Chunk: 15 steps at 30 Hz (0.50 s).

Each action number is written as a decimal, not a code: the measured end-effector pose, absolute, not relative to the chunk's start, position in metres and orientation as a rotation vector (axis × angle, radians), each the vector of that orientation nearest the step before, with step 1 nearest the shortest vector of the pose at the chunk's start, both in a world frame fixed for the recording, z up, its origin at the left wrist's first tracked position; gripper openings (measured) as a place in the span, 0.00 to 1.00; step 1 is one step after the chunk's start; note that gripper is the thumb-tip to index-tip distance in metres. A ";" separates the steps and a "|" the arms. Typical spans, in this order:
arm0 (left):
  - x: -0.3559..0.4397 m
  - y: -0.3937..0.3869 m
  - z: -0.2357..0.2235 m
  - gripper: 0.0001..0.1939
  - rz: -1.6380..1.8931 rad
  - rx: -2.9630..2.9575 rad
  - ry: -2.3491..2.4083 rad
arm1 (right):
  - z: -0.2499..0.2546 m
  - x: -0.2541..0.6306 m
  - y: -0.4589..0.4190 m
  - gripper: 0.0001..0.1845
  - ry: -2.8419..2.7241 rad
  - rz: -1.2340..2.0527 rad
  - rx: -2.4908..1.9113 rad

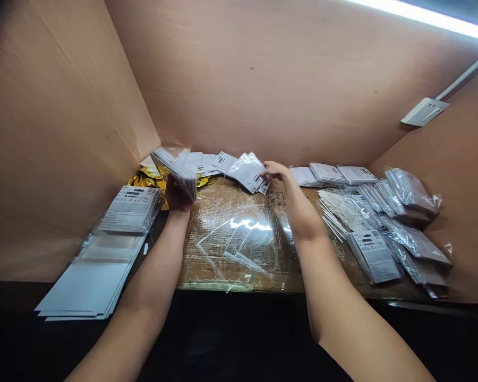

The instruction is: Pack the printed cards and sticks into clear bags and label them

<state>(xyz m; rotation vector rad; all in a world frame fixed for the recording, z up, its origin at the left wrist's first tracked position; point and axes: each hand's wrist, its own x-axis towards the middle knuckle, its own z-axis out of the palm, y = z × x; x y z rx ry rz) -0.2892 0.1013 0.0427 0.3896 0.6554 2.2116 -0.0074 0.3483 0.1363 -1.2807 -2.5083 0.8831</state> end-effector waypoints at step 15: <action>-0.264 0.105 0.035 0.18 1.813 0.318 0.614 | 0.178 0.017 0.309 0.09 -3.216 -0.142 -0.766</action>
